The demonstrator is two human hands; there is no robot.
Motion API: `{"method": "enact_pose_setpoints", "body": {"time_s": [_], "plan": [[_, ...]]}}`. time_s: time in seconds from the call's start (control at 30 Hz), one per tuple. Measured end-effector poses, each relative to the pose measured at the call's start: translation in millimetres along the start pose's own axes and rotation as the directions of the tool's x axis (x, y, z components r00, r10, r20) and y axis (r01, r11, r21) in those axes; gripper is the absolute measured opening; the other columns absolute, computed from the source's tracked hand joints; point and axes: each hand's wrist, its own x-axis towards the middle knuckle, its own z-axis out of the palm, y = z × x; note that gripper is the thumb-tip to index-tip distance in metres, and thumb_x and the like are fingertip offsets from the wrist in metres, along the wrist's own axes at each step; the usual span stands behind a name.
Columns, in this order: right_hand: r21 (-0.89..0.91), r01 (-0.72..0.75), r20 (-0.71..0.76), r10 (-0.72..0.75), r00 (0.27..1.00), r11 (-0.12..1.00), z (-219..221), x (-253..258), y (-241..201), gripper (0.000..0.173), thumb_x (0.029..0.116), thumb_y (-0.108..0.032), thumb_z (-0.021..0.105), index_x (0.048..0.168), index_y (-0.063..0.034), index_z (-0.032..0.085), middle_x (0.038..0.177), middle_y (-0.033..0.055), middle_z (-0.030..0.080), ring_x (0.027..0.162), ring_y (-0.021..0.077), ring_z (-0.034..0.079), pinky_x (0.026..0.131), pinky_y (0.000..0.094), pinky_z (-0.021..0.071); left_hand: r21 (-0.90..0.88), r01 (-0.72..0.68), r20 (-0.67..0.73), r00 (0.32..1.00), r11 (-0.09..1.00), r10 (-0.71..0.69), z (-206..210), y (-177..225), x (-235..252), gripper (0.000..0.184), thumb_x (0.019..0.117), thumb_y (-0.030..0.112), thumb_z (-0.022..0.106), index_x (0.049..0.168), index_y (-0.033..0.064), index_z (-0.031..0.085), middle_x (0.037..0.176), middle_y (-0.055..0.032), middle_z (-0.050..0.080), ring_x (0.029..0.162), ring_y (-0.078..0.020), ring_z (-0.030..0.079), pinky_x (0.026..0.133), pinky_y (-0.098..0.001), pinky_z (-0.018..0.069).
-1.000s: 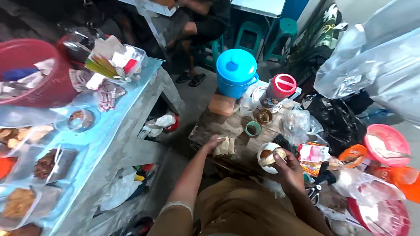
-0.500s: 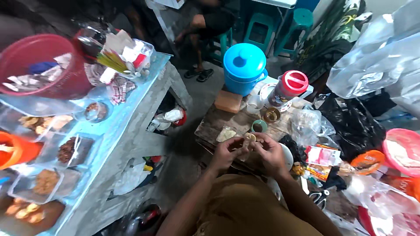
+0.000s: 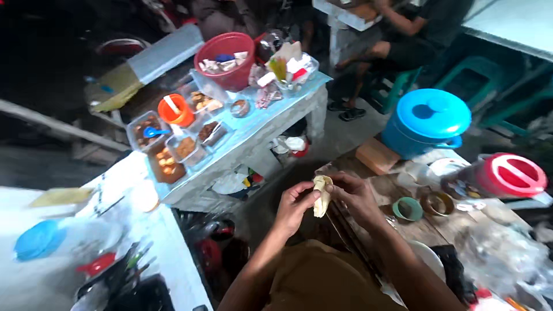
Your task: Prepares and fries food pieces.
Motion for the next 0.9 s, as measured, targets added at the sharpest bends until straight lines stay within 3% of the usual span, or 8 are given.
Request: {"method": "enact_pose_setpoints", "body": {"time_s": [0.13,0.4,0.57,0.67,0.8,0.9], "plan": [[0.033,-0.036,0.136,0.031,0.99,0.999,43.5,22.9,2.5,0.031,0.095,-0.015,0.073,0.12,0.0026,0.071,0.111,0.0121,0.074,0.091,0.0187,0.073,0.079,0.0345,0.0639,-0.143,-0.099,-0.142,0.987,0.985,0.078,-32.6,8.4,-25.6,0.024,0.0964,0.01,0.068,0.116,-0.0036,0.068,0.103,-0.0122,0.073,0.085,-0.0171,0.072,0.078,-0.0352,0.062],[-0.06,-0.06,0.345,0.077,0.935,0.996,139.7,42.4,12.5,0.03,0.096,-0.019,0.072,0.12,-0.0025,0.071,0.112,0.0096,0.074,0.099,0.0195,0.073,0.086,0.0355,0.0632,-0.015,-0.309,-0.412,0.868,0.951,0.276,-96.2,21.4,-83.6,0.024,0.0971,0.009,0.067,0.116,-0.0051,0.067,0.102,-0.012,0.073,0.09,-0.0167,0.07,0.081,-0.0345,0.0604],[-0.129,0.088,0.397,-0.03,0.917,0.988,209.7,37.5,19.6,0.025,0.0958,-0.017,0.072,0.117,-0.0028,0.072,0.111,0.0068,0.074,0.099,0.0149,0.073,0.087,0.0323,0.0636,0.147,-0.343,-0.575,0.734,0.928,0.362,-131.5,35.5,-124.3,0.024,0.0977,0.006,0.065,0.119,-0.0067,0.065,0.101,-0.0116,0.073,0.091,-0.0173,0.07,0.084,-0.0351,0.0606],[-0.082,0.156,0.408,-0.11,0.906,0.984,254.2,32.5,26.7,0.025,0.0949,-0.013,0.073,0.116,-0.0007,0.071,0.111,0.0086,0.073,0.096,0.0152,0.072,0.084,0.0312,0.0641,0.254,-0.359,-0.632,0.641,0.898,0.435,-152.3,46.7,-146.7,0.024,0.0976,0.003,0.064,0.119,-0.007,0.063,0.1,-0.0098,0.072,0.092,-0.0161,0.07,0.085,-0.0336,0.06],[0.029,0.154,0.529,-0.146,0.836,0.988,298.9,30.8,37.9,0.032,0.0978,-0.012,0.068,0.126,0.0027,0.067,0.122,0.0124,0.071,0.101,0.0183,0.072,0.086,0.0334,0.0636,0.309,-0.363,-0.687,0.555,0.879,0.47,-178.8,59.8,-172.0,0.025,0.0959,0.002,0.067,0.119,-0.0079,0.062,0.103,-0.0112,0.073,0.093,-0.0164,0.071,0.085,-0.0323,0.0614],[0.068,0.161,0.638,-0.167,0.752,0.985,321.6,33.4,40.0,0.036,0.1013,-0.014,0.064,0.132,0.0029,0.064,0.128,0.0123,0.07,0.107,0.0172,0.071,0.09,0.0329,0.0623,0.326,-0.355,-0.695,0.539,0.876,0.476,-198.0,68.0,-187.1,0.029,0.0946,0.003,0.069,0.121,-0.008,0.062,0.106,-0.0123,0.073,0.094,-0.0175,0.071,0.085,-0.0329,0.0614]]}}
